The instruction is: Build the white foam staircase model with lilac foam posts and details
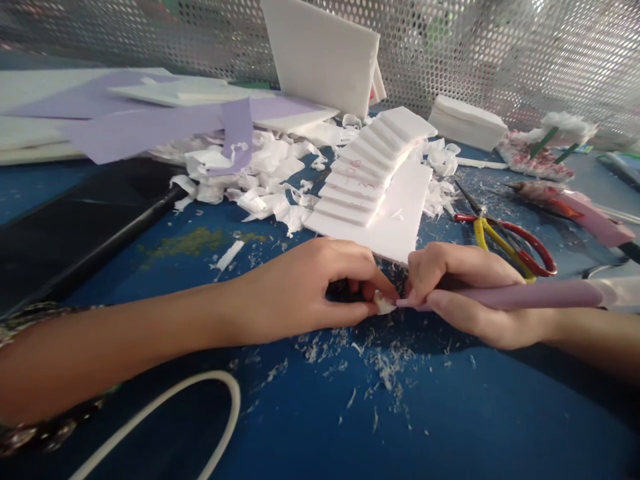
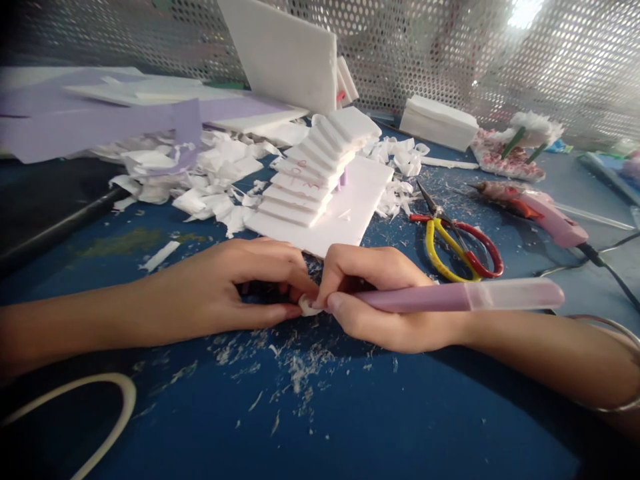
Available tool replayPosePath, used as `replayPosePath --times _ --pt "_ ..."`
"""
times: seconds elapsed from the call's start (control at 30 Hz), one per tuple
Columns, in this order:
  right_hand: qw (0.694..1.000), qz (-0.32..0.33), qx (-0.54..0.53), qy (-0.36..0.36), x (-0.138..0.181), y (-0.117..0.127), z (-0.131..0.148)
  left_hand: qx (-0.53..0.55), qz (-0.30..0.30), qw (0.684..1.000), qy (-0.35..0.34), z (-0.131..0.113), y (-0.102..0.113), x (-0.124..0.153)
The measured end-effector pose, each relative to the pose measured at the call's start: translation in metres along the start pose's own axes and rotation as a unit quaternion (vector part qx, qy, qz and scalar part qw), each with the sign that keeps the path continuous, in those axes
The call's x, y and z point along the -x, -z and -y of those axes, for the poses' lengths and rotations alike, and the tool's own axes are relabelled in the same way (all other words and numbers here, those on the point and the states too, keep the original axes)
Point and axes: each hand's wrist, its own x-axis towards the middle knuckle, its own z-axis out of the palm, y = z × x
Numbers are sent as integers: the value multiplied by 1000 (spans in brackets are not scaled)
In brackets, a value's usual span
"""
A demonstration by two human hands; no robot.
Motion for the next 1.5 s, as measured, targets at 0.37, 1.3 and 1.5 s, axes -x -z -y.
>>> replayPosePath --times 0.37,1.3,1.5 --pt "999 16 42 -9 0 0 2 -11 -9 1000 16 1 -1 -1" --pt "994 6 106 -5 0 0 4 -12 -19 999 29 0 -1 -1" --pt "996 10 89 1 -1 -1 5 -6 -26 999 23 0 -3 -2"
